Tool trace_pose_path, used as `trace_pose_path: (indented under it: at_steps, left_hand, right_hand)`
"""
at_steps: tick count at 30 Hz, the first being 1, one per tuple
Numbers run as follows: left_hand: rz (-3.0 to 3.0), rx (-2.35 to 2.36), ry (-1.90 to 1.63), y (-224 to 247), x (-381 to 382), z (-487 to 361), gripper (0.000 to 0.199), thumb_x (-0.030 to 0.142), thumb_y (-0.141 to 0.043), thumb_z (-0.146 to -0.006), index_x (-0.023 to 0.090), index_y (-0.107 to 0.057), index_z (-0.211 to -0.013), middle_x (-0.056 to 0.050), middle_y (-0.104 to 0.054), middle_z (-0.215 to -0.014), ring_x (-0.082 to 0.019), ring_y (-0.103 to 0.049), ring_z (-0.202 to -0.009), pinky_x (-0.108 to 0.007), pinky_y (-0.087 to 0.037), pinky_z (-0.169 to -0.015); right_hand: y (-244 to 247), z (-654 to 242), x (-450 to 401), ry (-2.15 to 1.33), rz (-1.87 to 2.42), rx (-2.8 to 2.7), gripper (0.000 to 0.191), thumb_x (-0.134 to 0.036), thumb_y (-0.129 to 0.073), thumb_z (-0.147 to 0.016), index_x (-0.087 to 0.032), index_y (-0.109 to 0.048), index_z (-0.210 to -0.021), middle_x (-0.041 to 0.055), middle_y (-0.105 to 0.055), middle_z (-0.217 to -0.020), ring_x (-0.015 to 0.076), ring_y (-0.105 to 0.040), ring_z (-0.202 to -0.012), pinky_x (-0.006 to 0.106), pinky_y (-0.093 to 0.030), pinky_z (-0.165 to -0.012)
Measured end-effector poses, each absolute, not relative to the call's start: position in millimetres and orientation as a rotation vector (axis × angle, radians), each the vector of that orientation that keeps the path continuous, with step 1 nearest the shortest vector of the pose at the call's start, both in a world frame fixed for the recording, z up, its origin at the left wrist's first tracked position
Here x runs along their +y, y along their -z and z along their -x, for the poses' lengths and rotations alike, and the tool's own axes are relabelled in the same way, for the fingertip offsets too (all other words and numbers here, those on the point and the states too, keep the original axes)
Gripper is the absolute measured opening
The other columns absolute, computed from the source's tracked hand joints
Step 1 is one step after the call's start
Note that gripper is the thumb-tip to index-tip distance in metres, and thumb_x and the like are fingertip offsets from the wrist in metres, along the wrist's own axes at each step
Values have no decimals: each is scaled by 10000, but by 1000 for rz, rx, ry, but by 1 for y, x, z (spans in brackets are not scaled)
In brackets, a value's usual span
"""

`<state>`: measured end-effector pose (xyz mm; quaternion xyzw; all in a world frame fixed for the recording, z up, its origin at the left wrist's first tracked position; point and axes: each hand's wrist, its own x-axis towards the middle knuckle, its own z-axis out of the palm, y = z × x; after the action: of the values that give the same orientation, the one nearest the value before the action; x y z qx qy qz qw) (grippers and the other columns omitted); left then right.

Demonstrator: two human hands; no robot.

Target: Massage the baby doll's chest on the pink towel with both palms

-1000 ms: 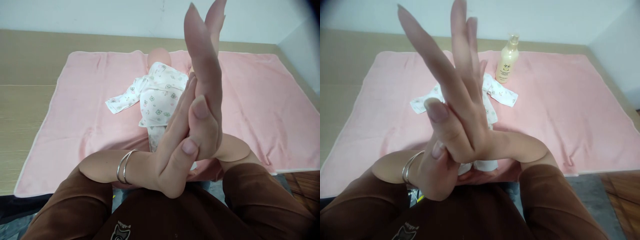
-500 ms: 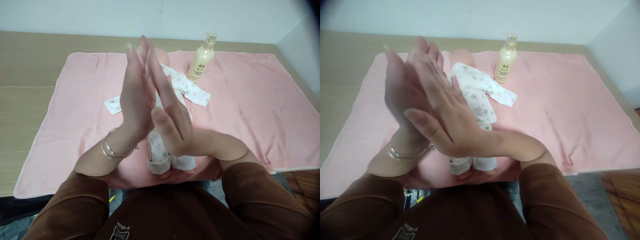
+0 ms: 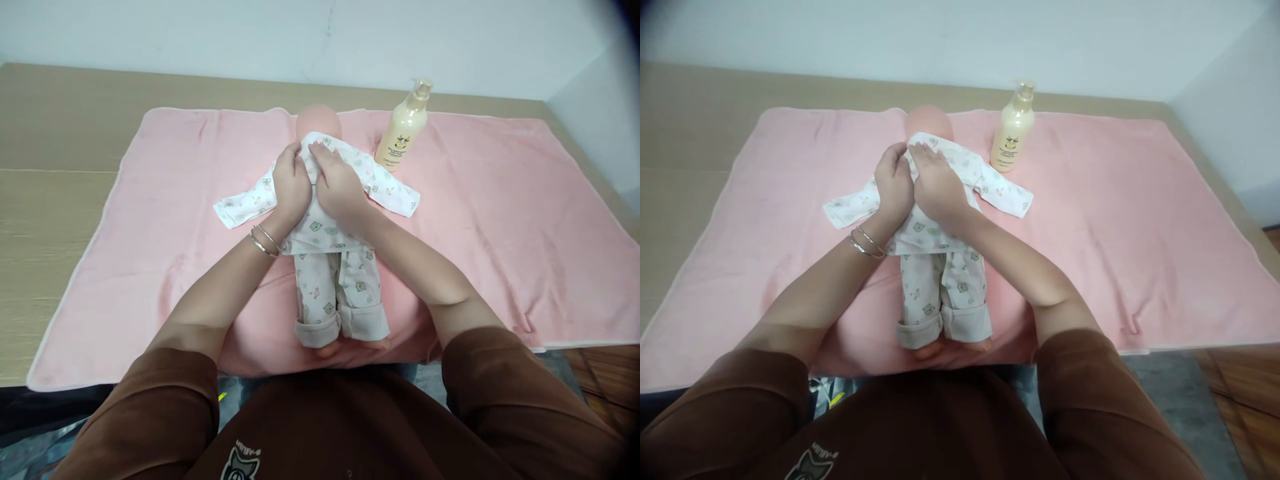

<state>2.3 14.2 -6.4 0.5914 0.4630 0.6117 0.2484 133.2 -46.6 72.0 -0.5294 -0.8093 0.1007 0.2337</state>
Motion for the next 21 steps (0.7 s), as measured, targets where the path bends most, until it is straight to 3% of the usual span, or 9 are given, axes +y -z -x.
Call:
trace_pose_path:
  at_steps: [7,11,13,15,18,21]
  left_hand:
    - [-1584,1283,-1688,5,11,-4,639,773,-427,-1043,251,-683,-1309,-105,-713,-1449,-268,-645,-1425,-417,-448,-1327]
    - [-1584,1272,-1715,7,10,-7,682,807,-374,-1038,267,-701,-1295,-93,-721,-1448,-255,-646,-1431,-389,-467,-1306]
    - [-1582,1295,-1710,9,10,-7,675,779,-392,-1050,238,-694,-1318,-124,-701,-1487,-268,-636,-1443,-426,-477,-1303]
    - [-1551,1313,-1691,9,10,-7,603,714,-438,-1070,229,-691,-1323,-128,-694,-1501,-265,-635,-1445,-436,-483,-1302]
    - [-1490,1307,-1662,7,10,-6,390,546,-502,-1109,266,-704,-1288,-72,-721,-1467,-225,-650,-1423,-382,-469,-1310]
    - [-1506,1322,-1653,6,9,-6,257,328,-521,-1116,254,-710,-1274,-64,-731,-1453,-212,-653,-1412,-382,-464,-1314]
  right_hand:
    - [-55,-159,-2,-266,1372,-2316,604,-314,-326,-1051,-147,-546,-1589,54,-455,-1738,230,-326,-1682,515,-196,-1445]
    - [-58,-166,-4,-300,1538,-2245,692,-381,-371,-1069,-31,-405,-1664,184,-337,-1779,351,-288,-1692,624,-218,-1409]
    - [-57,-158,-20,-229,1596,-2218,737,-371,-369,-1072,73,-342,-1660,276,-316,-1762,404,-284,-1685,650,-216,-1399]
    - [-57,-146,-39,-136,1551,-2274,707,-292,-361,-1055,101,-349,-1643,301,-328,-1749,406,-275,-1687,643,-199,-1406]
    - [-59,-137,-48,-114,1408,-2448,667,-198,-359,-1012,-17,-410,-1653,183,-356,-1774,326,-256,-1706,584,-169,-1433]
    - [-63,-149,-25,-193,1393,-2462,658,-244,-375,-1020,-108,-429,-1662,98,-355,-1788,300,-247,-1710,585,-165,-1435]
